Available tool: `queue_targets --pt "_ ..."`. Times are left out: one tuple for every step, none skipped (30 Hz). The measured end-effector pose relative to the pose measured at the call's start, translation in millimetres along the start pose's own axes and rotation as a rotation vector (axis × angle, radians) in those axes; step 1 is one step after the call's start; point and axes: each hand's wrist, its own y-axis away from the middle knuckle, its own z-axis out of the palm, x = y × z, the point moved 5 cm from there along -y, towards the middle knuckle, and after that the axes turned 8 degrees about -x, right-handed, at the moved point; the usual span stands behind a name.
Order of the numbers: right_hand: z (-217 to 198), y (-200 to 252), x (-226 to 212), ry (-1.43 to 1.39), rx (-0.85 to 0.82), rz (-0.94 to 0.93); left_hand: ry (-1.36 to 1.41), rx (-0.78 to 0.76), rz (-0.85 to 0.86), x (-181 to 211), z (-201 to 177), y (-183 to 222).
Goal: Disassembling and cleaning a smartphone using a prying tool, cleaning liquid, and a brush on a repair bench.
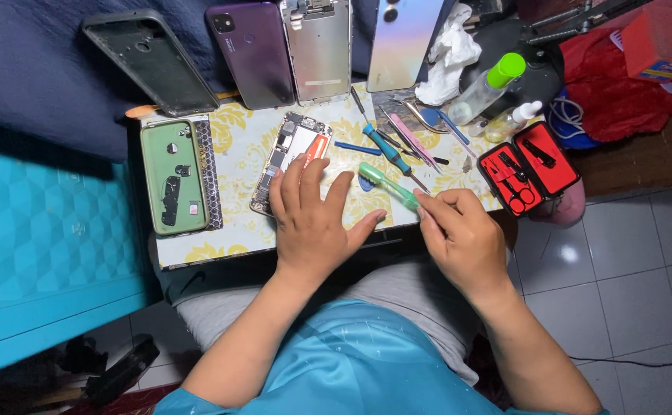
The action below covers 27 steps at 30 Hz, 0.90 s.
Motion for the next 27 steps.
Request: queue_targets --pt "1.1 1.6 1.5 0.016 0.0 -0.002 0.01 -0.002 0.001 0.2 0.3 0.4" --pt "0.5 3.4 0.8 0.018 0.0 0.002 0.012 -0.004 0.003 0.7 0.5 1.5" --pt "-0.7 5.2 0.0 -0.003 0.005 0.003 0.013 -0.007 0.005 1.2 0.4 2.6" --pt "-1.9 3.5 -0.1 -0.024 0.014 -0.004 0.009 -0.002 0.005 0.9 0.1 1.6" --pt "-3.3 1.7 -0.7 -0.023 0.016 -0.009 0.007 0.003 0.004 -0.4 1.6 0.1" --pt "-3.7 3.3 -2.9 -0.01 0.002 -0.018 0.002 0.005 0.022 0.0 2.8 1.6" --pt "-4.1 4.9 -4.9 0.002 -0.012 -0.027 -0.003 0.007 0.04 0.5 4.1 3.1" --pt "-5.2 5.8 -5.3 0.002 -0.011 -0.024 -0.003 0.006 0.041 3.5 -0.9 0.8" --pt "-5.7 6.5 -5.5 -0.016 -0.025 -0.018 0.023 0.002 0.059 7.0 -6.1 -1.5" --pt "-5.6 5.9 -5.7 -0.036 -0.039 -0.017 0.045 0.0 0.074 9.8 -11.6 -4.0" --pt "-6.4 5.5 -6.1 -0.037 -0.039 -0.019 0.043 0.002 0.073 8.5 -9.5 -5.6" --pt "-6.5 6.9 -7.2 -0.042 -0.05 -0.02 0.031 -0.014 0.105 9.2 -7.0 -5.5" --pt "-6.6 8.4 -8.2 -0.048 -0.061 -0.02 0.02 -0.031 0.138 10.0 -4.5 -5.3" --pt "-5.2 10.2 -6.6 -0.05 -0.061 -0.018 0.018 -0.033 0.139 10.3 -4.9 -4.7" --pt "-4.3 12.0 -5.4 -0.043 -0.052 -0.026 0.028 -0.047 0.146 11.0 -4.9 -4.3" --pt "-4.1 12.9 -3.3 -0.033 -0.043 -0.035 0.039 -0.06 0.152 12.1 -4.4 -4.6" --pt "-3.2 11.4 -3.2 -0.034 -0.043 -0.036 0.038 -0.059 0.151 10.9 -4.4 -7.0" --pt "-2.4 12.2 -4.1 -0.041 -0.041 -0.041 0.037 -0.08 0.142 9.7 -3.2 -8.1" --pt "-1.6 13.1 -4.9 -0.049 -0.039 -0.045 0.036 -0.101 0.133 8.5 -1.9 -9.3" --pt "-1.1 13.3 -5.5 -0.05 -0.041 -0.045 0.037 -0.102 0.13 8.1 -1.7 -9.2" --pt "-1.1 13.6 -6.4 -0.042 -0.034 -0.049 0.04 -0.103 0.132 8.0 -1.5 -9.2" --pt "-1.1 14.4 -7.3 -0.034 -0.026 -0.049 0.045 -0.105 0.137 7.9 -1.1 -9.2" --pt "-1.4 15.5 -7.5 -0.034 -0.027 -0.047 0.046 -0.107 0.138 8.0 -1.5 -7.7" --pt "-2.0 15.9 -8.0 -0.031 -0.019 -0.051 0.045 -0.11 0.135 7.3 -1.6 -8.2" --pt "-2.5 16.2 -8.8 -0.029 -0.01 -0.056 0.043 -0.114 0.132 6.4 -1.8 -8.6" --pt "-5.4 16.7 -8.6 -0.032 -0.013 -0.058 0.041 -0.115 0.128 7.2 -2.9 -8.7" --pt "-8.5 17.3 -9.0 -0.034 -0.011 -0.061 0.039 -0.108 0.131 8.0 -4.7 -8.5"
